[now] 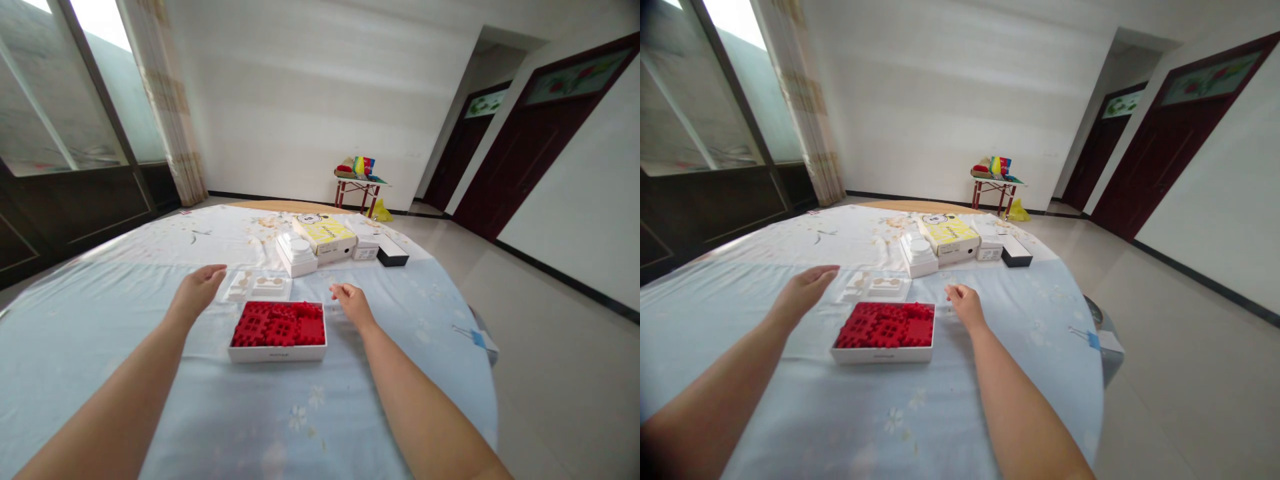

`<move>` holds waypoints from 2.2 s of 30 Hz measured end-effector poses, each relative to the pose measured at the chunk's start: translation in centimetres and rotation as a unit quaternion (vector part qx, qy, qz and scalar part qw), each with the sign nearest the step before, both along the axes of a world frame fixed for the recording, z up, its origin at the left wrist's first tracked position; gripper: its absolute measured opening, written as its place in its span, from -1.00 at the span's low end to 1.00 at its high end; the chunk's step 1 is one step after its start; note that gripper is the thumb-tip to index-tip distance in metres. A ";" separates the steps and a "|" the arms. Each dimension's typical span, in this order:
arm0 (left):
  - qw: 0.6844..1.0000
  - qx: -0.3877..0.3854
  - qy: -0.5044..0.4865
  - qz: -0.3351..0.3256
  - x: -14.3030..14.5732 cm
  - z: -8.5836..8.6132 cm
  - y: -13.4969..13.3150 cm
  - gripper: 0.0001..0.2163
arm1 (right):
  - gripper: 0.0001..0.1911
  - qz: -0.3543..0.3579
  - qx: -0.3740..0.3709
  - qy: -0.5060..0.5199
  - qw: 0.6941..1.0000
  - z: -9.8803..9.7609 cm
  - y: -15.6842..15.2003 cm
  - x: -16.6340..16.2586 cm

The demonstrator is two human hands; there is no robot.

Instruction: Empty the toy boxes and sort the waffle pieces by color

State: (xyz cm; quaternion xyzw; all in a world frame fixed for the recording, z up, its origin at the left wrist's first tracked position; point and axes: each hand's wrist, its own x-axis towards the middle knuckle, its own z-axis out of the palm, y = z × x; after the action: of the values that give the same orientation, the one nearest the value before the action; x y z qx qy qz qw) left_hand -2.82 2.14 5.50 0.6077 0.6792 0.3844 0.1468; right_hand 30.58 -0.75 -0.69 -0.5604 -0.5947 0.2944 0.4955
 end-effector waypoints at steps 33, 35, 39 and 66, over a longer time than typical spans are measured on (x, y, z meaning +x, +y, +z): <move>0.953 -0.090 0.164 -0.236 -0.3 -1.9 4.0 -0.16 | -0.50 0.141 -0.008 0.051 0.989 1.5 -1.7 -2.6; 0.959 -0.075 0.166 -0.217 -0.9 -1.7 3.3 -0.13 | -0.46 0.112 -0.015 0.078 0.990 1.1 -1.3 -2.1; 0.979 -0.024 0.132 -0.155 -1.9 -0.8 1.5 -0.12 | -0.42 0.057 -0.028 0.083 0.995 0.4 -0.8 -1.1; 0.955 0.012 -0.003 -0.296 3.3 3.3 -5.9 -0.18 | -0.07 0.187 0.106 -0.089 0.973 6.7 -4.5 -2.8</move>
State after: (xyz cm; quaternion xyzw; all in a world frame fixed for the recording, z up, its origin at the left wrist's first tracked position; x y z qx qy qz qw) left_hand 0.52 -3.75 8.77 0.7824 0.4636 0.3336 0.2483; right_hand 27.75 -5.27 6.05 -0.4073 -0.7586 0.2663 0.4333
